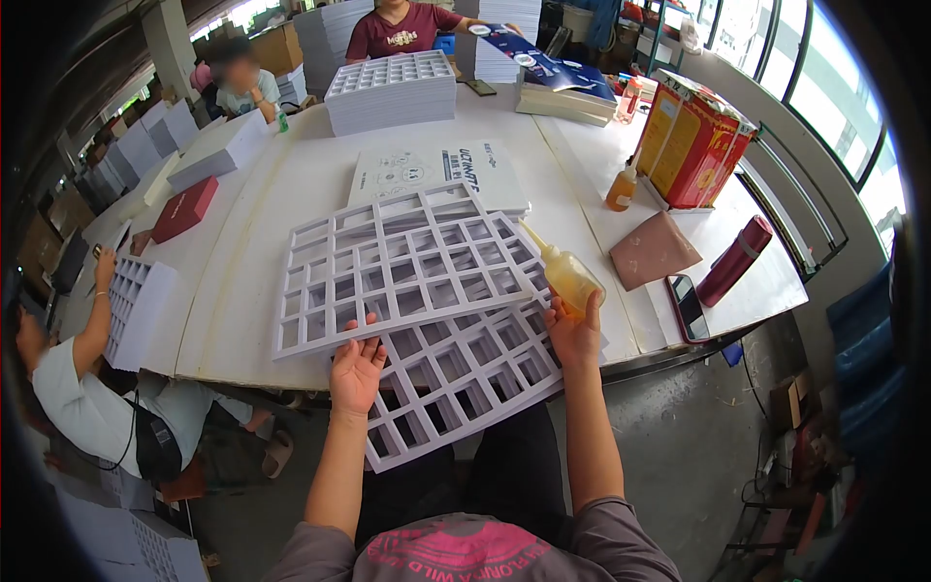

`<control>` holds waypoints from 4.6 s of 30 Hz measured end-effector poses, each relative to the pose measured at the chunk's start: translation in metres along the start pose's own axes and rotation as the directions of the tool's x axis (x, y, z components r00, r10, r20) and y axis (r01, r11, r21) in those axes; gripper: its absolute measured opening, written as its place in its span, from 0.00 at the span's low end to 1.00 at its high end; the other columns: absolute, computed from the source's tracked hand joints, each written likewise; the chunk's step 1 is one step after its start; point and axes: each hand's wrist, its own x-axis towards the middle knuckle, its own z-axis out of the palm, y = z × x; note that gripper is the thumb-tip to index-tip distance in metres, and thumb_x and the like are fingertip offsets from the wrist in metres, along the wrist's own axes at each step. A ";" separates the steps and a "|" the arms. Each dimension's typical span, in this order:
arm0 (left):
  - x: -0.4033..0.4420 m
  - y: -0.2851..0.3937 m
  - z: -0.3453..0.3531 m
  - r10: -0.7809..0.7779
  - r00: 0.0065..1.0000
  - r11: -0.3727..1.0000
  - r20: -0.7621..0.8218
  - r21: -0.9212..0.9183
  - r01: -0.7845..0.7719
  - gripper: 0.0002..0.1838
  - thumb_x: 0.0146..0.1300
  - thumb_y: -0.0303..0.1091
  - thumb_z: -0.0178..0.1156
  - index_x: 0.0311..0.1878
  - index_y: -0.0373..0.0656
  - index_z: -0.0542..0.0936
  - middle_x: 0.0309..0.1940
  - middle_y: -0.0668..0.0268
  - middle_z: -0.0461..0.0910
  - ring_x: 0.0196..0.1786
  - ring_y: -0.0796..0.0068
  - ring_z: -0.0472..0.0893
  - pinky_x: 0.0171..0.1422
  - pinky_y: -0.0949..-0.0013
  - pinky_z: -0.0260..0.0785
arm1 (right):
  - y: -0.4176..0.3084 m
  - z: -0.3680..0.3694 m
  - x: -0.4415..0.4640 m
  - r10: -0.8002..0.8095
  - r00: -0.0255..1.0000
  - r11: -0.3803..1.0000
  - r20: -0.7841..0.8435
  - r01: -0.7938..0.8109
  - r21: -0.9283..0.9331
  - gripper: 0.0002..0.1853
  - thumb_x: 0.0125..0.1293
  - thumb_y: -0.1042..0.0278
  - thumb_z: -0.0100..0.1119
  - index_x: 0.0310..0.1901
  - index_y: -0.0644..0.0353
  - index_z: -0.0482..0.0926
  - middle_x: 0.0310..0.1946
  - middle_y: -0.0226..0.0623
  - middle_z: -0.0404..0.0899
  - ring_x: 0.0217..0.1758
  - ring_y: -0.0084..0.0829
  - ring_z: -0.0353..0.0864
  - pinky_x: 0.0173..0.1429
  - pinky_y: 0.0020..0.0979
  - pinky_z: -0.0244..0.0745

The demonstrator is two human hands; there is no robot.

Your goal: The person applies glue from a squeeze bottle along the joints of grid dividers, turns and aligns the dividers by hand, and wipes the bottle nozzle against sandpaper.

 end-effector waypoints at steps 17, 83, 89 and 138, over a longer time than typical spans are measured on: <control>0.000 0.000 -0.001 -0.005 1.000 1.000 0.003 -0.003 0.005 0.16 0.67 0.28 0.49 0.57 0.49 0.71 0.63 0.59 0.67 0.61 0.68 0.70 0.57 0.63 0.67 | 0.000 -0.001 0.001 0.011 1.000 1.000 -0.015 -0.011 -0.001 0.31 0.63 0.40 0.54 0.57 0.56 0.67 0.46 0.38 0.75 0.39 0.24 0.74 0.42 0.27 0.72; 0.172 -0.032 0.046 -0.016 0.997 0.520 -0.077 0.851 0.074 0.19 0.65 0.29 0.51 0.60 0.46 0.70 0.52 0.64 0.75 0.51 0.74 0.75 0.47 0.69 0.68 | -0.001 -0.002 0.002 0.029 1.000 1.000 -0.011 -0.029 0.012 0.32 0.60 0.38 0.56 0.56 0.56 0.68 0.45 0.37 0.75 0.40 0.25 0.74 0.43 0.28 0.72; 0.109 0.019 -0.001 0.141 0.926 -0.309 0.351 0.904 -0.295 0.21 0.59 0.31 0.58 0.57 0.45 0.73 0.56 0.58 0.72 0.57 0.62 0.72 0.58 0.60 0.64 | -0.002 -0.002 0.003 0.032 0.999 0.999 0.010 -0.032 0.011 0.31 0.61 0.40 0.56 0.55 0.57 0.68 0.44 0.37 0.75 0.40 0.26 0.74 0.43 0.29 0.72; 0.100 0.043 -0.082 0.459 0.860 -0.365 0.223 0.930 -0.046 0.24 0.56 0.41 0.59 0.56 0.47 0.69 0.64 0.57 0.60 0.71 0.54 0.55 0.62 0.49 0.64 | -0.004 -0.023 0.017 0.096 0.974 0.995 0.203 -0.087 -0.054 0.31 0.66 0.47 0.53 0.60 0.67 0.66 0.54 0.48 0.72 0.46 0.29 0.76 0.44 0.25 0.73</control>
